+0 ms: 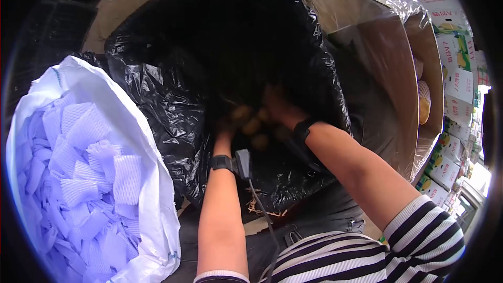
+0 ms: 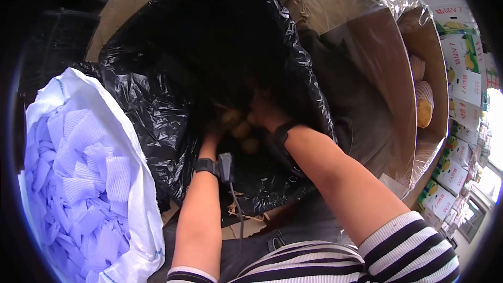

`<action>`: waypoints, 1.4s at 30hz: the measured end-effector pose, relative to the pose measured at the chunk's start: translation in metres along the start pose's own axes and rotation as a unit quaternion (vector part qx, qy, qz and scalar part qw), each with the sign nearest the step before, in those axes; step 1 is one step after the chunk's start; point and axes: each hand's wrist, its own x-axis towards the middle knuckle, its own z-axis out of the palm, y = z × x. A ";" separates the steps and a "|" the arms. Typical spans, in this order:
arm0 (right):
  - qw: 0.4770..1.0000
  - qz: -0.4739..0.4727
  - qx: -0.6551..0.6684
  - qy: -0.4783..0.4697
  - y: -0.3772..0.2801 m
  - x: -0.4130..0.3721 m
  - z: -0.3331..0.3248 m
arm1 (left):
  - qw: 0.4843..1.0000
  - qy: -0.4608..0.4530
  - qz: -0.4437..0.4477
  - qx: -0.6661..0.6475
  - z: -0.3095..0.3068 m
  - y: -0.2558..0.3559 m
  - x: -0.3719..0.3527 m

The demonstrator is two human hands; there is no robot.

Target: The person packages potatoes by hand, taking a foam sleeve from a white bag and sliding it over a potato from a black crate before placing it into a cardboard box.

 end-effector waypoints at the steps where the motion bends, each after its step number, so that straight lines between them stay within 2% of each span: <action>1: 0.997 -0.022 0.071 -0.009 0.006 -0.004 -0.003 | 0.979 -0.184 -0.089 -0.004 -0.016 0.019 -0.006; 2: 0.989 -0.044 0.141 -0.014 0.011 -0.005 -0.009 | 0.981 -0.174 -0.081 -0.001 -0.006 0.018 -0.012; 3: 0.990 -0.040 0.134 0.006 0.010 -0.006 -0.029 | 0.998 -0.054 -0.042 0.016 0.014 0.009 -0.015; 4: 0.987 0.001 0.156 -0.029 0.006 -0.015 -0.052 | 0.997 0.065 -0.001 0.030 0.024 0.004 -0.016; 5: 0.980 0.042 0.181 -0.065 0.002 -0.026 -0.066 | 0.997 0.076 0.013 0.031 0.019 0.007 -0.015; 6: 0.982 0.046 0.175 -0.046 0.004 -0.029 -0.063 | 0.996 -0.040 -0.075 -0.018 0.013 0.010 -0.011; 7: 0.926 0.099 0.362 -0.039 0.007 -0.028 -0.055 | 0.973 -0.157 -0.158 -0.067 0.010 0.012 -0.007; 8: 0.830 0.143 0.538 -0.034 0.007 -0.035 -0.047 | 0.976 -0.148 -0.147 -0.067 0.017 0.004 -0.009; 10: 0.620 0.215 0.746 -0.118 -0.002 -0.076 -0.122 | 0.982 -0.163 -0.094 0.027 0.035 -0.016 -0.011; 11: 0.546 0.174 0.812 -0.108 -0.004 -0.085 -0.128 | 0.986 -0.149 -0.074 0.031 0.034 -0.013 -0.008; 12: 0.469 0.126 0.869 -0.096 -0.005 -0.094 -0.134 | 0.986 -0.118 -0.103 0.055 0.034 -0.008 -0.007; 14: 0.377 0.132 0.915 -0.062 -0.006 -0.109 -0.156 | 0.980 -0.055 -0.166 0.092 0.038 0.000 0.002; 16: 0.318 0.060 0.946 -0.037 0.004 -0.132 -0.193 | 0.983 0.036 -0.168 -0.058 0.017 0.024 -0.002; 18: 0.250 -0.022 0.968 -0.029 0.034 -0.133 -0.234 | 0.984 0.040 -0.164 -0.055 0.017 0.028 0.000; 20: 0.214 -0.173 0.961 0.022 0.072 -0.116 -0.301 | 0.984 0.026 -0.170 -0.035 0.019 0.028 0.003; 22: 0.309 -0.228 0.910 0.158 0.104 -0.076 -0.372 | 0.985 0.013 -0.174 -0.016 0.021 0.029 0.005; 24: 0.467 -0.258 0.789 0.305 0.146 -0.045 -0.403 | 0.984 -0.006 -0.179 0.003 0.023 0.029 0.007; 25: 0.464 -0.258 0.789 0.308 0.144 -0.046 -0.399 | 0.983 -0.015 -0.180 0.016 0.025 0.029 0.008; 27: 0.451 -0.186 0.815 0.312 0.127 -0.056 -0.384 | 0.982 -0.025 -0.183 0.034 0.028 0.027 0.011; 28: 0.469 -0.104 0.832 0.279 0.102 -0.072 -0.371 | 0.981 -0.031 -0.186 0.041 0.035 0.022 0.012; 29: 0.530 -0.003 0.817 0.226 0.087 -0.086 -0.352 | 0.981 -0.027 -0.189 0.039 0.056 0.003 0.015; 30: 0.574 0.010 0.775 0.263 0.074 -0.095 -0.317 | 0.978 -0.031 -0.177 -0.103 0.097 -0.032 0.025; 31: 0.666 0.017 0.671 0.325 0.067 -0.098 -0.275 | 0.957 -0.034 -0.162 -0.238 0.116 -0.054 0.027; 32: 0.674 0.007 0.642 0.366 0.058 -0.112 -0.252 | 0.958 -0.031 -0.164 -0.232 0.050 0.008 0.040; 33: 0.687 0.018 0.625 0.370 0.056 -0.123 -0.231 | 0.889 -0.016 -0.222 -0.399 0.013 0.007 -0.041; 34: 0.664 0.039 0.652 0.364 0.052 -0.133 -0.210 | 0.788 0.002 -0.268 -0.554 -0.066 0.095 -0.025; 36: 0.682 0.066 0.638 0.351 0.047 -0.156 -0.195 | 0.739 -0.016 -0.237 -0.630 -0.148 0.160 -0.022; 37: 0.681 0.070 0.644 0.342 0.042 -0.165 -0.194 | 0.740 -0.017 -0.169 -0.651 -0.187 0.195 -0.012; 38: 0.681 0.056 0.656 0.320 0.039 -0.170 -0.195 | 0.790 -0.043 -0.070 -0.608 -0.227 0.229 0.001; 39: 0.682 0.043 0.667 0.297 0.036 -0.172 -0.197 | 0.795 -0.038 0.011 -0.605 -0.261 0.259 0.018; 40: 0.687 0.024 0.658 0.306 0.034 -0.170 -0.198 | 0.802 -0.022 0.033 -0.595 -0.293 0.285 0.027; 41: 0.696 0.007 0.648 0.309 0.035 -0.161 -0.199 | 0.807 0.067 0.113 -0.576 -0.311 0.300 0.030; 42: 0.673 0.001 0.665 0.322 0.035 -0.146 -0.195 | 0.806 0.078 0.086 -0.580 -0.329 0.312 0.017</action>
